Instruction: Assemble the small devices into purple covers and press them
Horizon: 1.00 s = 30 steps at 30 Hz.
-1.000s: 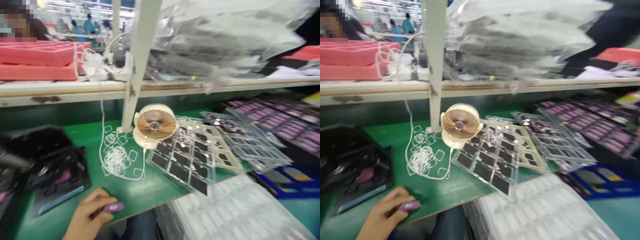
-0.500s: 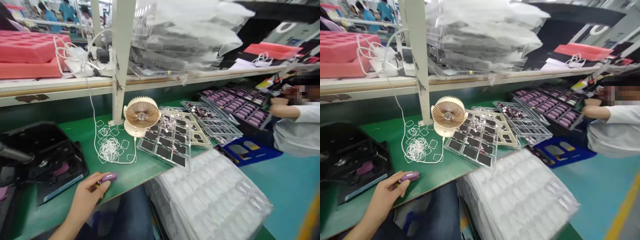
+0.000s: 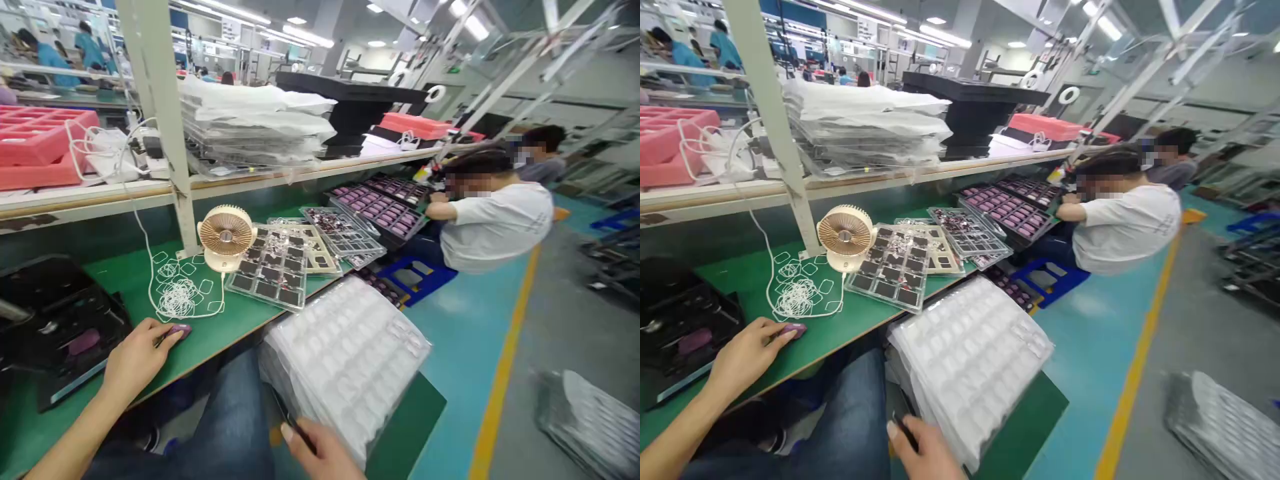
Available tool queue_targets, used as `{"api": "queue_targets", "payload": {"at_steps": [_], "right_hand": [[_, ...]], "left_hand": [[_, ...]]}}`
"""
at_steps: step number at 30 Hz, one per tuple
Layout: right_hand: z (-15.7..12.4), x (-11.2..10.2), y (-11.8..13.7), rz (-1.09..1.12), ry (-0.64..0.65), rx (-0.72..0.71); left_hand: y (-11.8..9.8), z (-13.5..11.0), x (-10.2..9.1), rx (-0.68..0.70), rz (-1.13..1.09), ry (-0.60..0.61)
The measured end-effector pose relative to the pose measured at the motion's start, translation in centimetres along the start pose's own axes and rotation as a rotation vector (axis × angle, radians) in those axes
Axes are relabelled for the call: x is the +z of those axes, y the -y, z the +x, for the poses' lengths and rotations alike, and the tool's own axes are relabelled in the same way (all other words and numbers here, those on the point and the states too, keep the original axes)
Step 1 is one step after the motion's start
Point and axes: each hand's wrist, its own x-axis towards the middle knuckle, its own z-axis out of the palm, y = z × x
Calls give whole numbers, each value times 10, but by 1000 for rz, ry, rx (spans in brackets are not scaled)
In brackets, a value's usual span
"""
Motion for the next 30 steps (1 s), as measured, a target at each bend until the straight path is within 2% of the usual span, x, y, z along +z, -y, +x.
{"api": "queue_targets", "payload": {"at_steps": [3,6,8,11,13,15,18,20,24,26,28,30], "right_hand": [[21,-60,56,-121,-263,-217],[79,-122,99,-468,-549,-344],[132,-155,122,-580,-603,-374],[209,-185,151,-713,-562,-409],[246,-194,166,-819,-476,-430],[268,-197,176,-920,-368,-451],[285,-199,185,-1043,-238,-465],[289,-201,188,-1091,-195,-461],[289,-212,196,-1084,-194,-458],[280,-215,201,-1032,-235,-469],[263,-209,207,-955,-306,-485],[237,-188,210,-862,-374,-519]], "left_hand": [[1,0,7,-40,28,-45],[2,-4,16,-41,39,-133],[3,-5,22,-40,54,-191],[7,-5,30,-20,64,-268],[11,-4,36,9,46,-320],[17,-3,40,39,10,-358],[23,-4,46,84,-57,-398],[24,-5,48,117,-105,-453],[14,-11,42,255,-244,-643],[3,-17,34,311,-357,-681],[-10,-24,26,323,-489,-623],[-22,-29,21,327,-594,-516]]}}
